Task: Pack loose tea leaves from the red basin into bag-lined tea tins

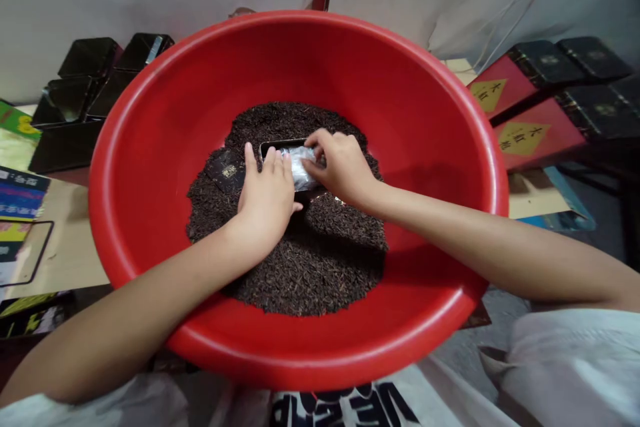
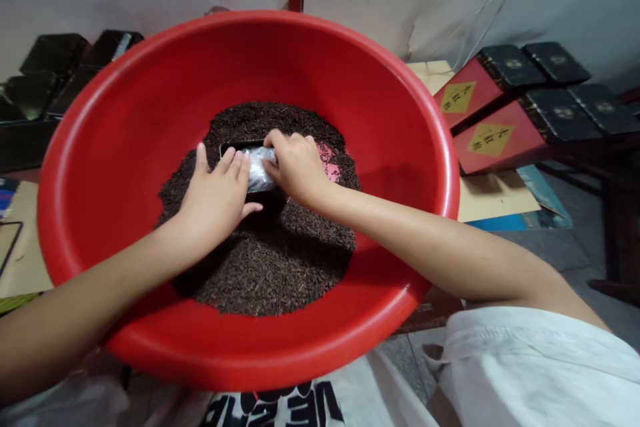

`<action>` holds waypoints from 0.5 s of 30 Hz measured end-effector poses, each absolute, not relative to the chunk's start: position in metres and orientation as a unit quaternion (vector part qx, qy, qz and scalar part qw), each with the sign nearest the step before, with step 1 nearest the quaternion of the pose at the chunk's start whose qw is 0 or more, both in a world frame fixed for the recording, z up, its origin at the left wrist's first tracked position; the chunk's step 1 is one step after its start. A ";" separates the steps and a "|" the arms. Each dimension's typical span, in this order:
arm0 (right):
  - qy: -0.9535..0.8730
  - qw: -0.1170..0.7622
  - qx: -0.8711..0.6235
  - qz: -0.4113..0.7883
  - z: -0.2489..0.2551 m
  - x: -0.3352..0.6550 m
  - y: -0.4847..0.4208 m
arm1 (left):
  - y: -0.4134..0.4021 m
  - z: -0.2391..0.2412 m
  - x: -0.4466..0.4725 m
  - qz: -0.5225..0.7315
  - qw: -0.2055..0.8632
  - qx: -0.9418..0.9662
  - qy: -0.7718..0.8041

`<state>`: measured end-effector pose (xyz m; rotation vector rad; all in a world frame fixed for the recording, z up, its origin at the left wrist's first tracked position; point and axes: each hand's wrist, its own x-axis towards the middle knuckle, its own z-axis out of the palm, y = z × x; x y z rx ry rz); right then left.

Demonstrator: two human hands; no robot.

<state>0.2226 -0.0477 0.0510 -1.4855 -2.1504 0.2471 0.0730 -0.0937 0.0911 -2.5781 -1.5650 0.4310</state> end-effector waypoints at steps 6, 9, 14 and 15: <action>-0.897 0.251 -0.361 0.050 0.028 0.224 -0.056 | -0.081 0.098 0.075 0.152 0.048 -0.838 -0.522; -0.915 0.170 -0.356 0.081 0.019 0.220 -0.062 | -0.092 0.102 0.080 0.169 0.067 -0.822 -0.539; -0.926 0.108 -0.350 0.091 0.020 0.219 -0.056 | -0.103 0.101 0.085 0.143 0.066 -0.844 -0.512; -0.926 0.100 -0.353 0.090 0.021 0.218 -0.055 | -0.101 0.098 0.083 0.135 0.057 -0.851 -0.505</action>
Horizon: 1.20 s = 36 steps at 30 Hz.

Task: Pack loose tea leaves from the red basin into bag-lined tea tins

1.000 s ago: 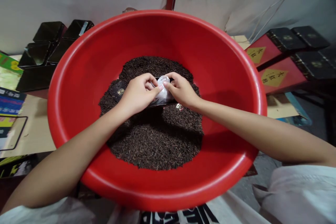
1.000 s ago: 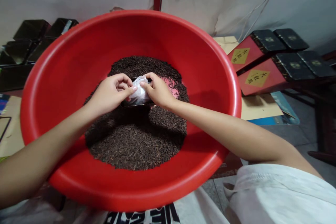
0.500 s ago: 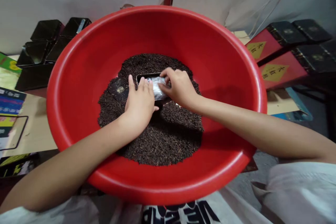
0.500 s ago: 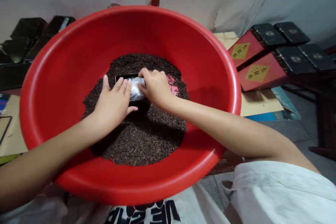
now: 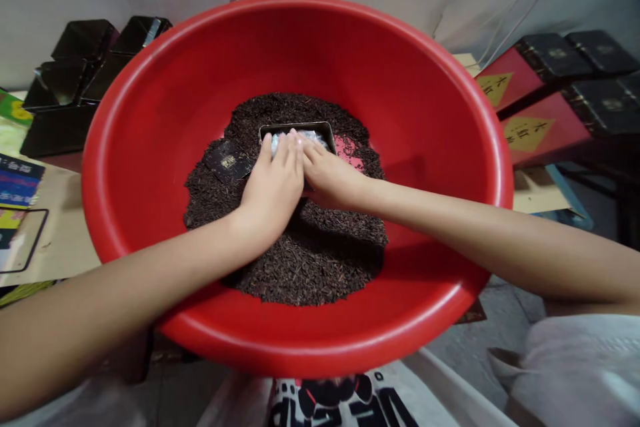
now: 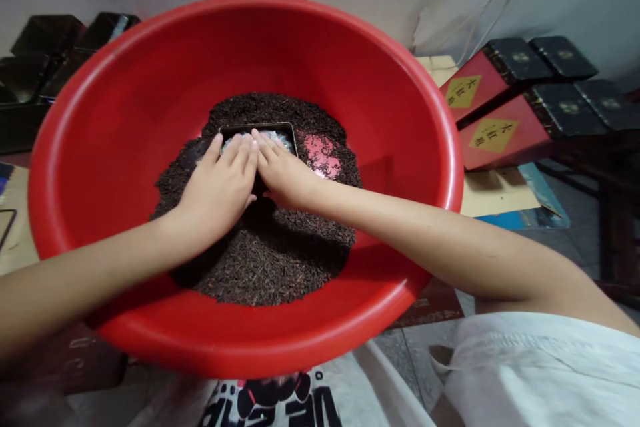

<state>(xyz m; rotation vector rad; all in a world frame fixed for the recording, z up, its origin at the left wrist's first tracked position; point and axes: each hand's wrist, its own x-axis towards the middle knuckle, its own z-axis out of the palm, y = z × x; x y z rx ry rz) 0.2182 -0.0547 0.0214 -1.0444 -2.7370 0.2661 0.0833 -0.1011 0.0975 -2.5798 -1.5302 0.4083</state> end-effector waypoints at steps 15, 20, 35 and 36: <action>-0.878 0.061 -0.474 -0.005 0.035 0.203 -0.072 | -0.080 0.076 0.070 0.099 0.014 -0.853 -0.512; -0.890 0.007 -0.455 -0.027 0.042 0.204 -0.064 | -0.079 0.079 0.070 0.058 -0.006 -0.865 -0.498; -0.882 0.152 -0.444 -0.038 0.045 0.219 -0.064 | 0.005 0.036 -0.010 0.200 -0.150 -0.636 -0.730; -0.878 0.171 -0.446 -0.031 0.047 0.223 -0.062 | 0.003 0.033 -0.010 0.220 -0.158 -0.628 -0.729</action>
